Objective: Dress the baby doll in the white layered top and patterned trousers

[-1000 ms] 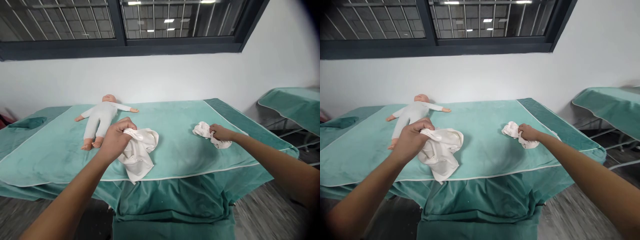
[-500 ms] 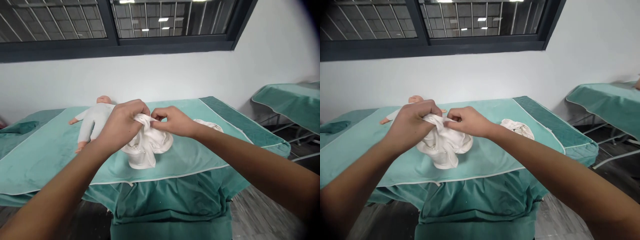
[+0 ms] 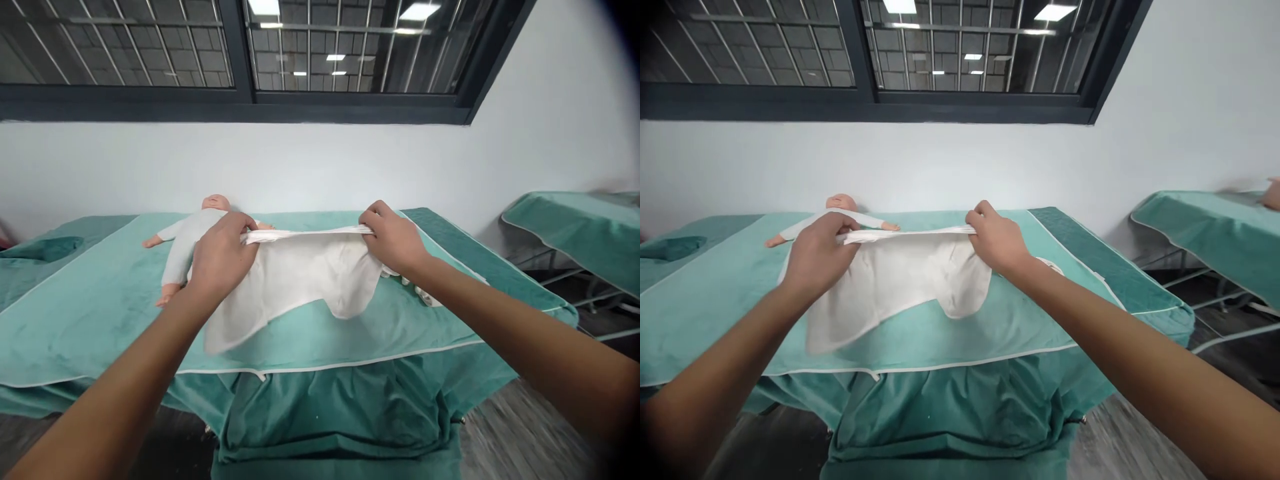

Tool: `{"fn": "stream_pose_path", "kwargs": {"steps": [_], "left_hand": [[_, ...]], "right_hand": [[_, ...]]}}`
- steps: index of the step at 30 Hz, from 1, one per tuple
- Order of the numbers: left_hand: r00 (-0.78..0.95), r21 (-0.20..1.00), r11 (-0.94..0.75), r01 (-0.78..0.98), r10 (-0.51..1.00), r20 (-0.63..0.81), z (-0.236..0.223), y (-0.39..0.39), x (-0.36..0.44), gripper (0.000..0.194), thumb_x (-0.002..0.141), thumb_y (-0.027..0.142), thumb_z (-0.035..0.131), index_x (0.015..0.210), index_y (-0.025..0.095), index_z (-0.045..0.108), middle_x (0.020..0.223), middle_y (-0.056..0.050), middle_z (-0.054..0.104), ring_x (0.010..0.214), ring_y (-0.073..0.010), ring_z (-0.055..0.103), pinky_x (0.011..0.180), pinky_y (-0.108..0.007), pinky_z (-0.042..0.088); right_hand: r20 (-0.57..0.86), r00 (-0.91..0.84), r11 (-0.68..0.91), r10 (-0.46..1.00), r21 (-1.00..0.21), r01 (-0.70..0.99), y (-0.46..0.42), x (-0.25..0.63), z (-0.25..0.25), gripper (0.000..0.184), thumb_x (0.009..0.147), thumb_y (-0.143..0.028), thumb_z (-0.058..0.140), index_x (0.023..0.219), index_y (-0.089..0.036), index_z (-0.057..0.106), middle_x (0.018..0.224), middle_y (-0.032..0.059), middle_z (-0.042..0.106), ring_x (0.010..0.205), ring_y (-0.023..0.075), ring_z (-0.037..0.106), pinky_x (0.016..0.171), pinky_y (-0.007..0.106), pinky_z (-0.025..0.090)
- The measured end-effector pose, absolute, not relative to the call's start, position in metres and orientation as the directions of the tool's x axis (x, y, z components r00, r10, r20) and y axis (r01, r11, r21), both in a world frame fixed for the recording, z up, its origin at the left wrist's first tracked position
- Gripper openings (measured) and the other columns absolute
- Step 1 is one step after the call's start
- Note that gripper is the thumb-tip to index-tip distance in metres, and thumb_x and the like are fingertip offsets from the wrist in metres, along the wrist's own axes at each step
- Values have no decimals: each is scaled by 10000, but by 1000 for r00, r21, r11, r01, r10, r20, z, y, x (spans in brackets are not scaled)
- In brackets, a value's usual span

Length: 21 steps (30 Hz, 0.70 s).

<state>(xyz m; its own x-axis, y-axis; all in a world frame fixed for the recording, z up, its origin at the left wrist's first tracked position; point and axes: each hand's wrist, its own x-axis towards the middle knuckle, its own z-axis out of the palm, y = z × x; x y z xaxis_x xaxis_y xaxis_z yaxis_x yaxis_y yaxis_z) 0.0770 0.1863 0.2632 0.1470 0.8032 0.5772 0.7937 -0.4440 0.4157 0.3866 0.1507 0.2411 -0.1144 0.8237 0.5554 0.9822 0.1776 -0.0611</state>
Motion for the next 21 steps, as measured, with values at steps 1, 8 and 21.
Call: {"fn": "stream_pose_path", "kwargs": {"steps": [1, 8, 21], "left_hand": [[107, 450, -428, 784, 807, 581, 261, 187, 77, 125, 790, 269, 599, 912, 254, 618, 956, -27, 692, 915, -253, 619, 762, -320, 420], [1, 577, -279, 768, 901, 434, 251, 182, 67, 253, 792, 387, 616, 1009, 260, 642, 966, -11, 703, 889, -225, 636, 720, -292, 466], [8, 178, -100, 979, 889, 458, 177, 244, 111, 336, 908, 219, 445, 1211, 175, 583, 1288, -161, 601, 1189, -343, 554, 936, -478, 457]], "right_hand": [[543, -120, 184, 831, -65, 981, 152, 393, 235, 224, 845, -166, 454, 982, -224, 623, 1120, 80, 607, 805, 211, 559, 588, 306, 298], [517, 74, 184, 853, -429, 884, 150, 428, 208, 286, 785, -142, 477, 988, -235, 655, 979, 9, 707, 896, 191, 625, 769, 297, 432], [441, -22, -59, 897, 169, 984, 193, 395, 158, 420, 941, -102, 357, 1309, -132, 557, 1415, 215, 509, 1197, 345, 542, 951, 501, 424]]}}
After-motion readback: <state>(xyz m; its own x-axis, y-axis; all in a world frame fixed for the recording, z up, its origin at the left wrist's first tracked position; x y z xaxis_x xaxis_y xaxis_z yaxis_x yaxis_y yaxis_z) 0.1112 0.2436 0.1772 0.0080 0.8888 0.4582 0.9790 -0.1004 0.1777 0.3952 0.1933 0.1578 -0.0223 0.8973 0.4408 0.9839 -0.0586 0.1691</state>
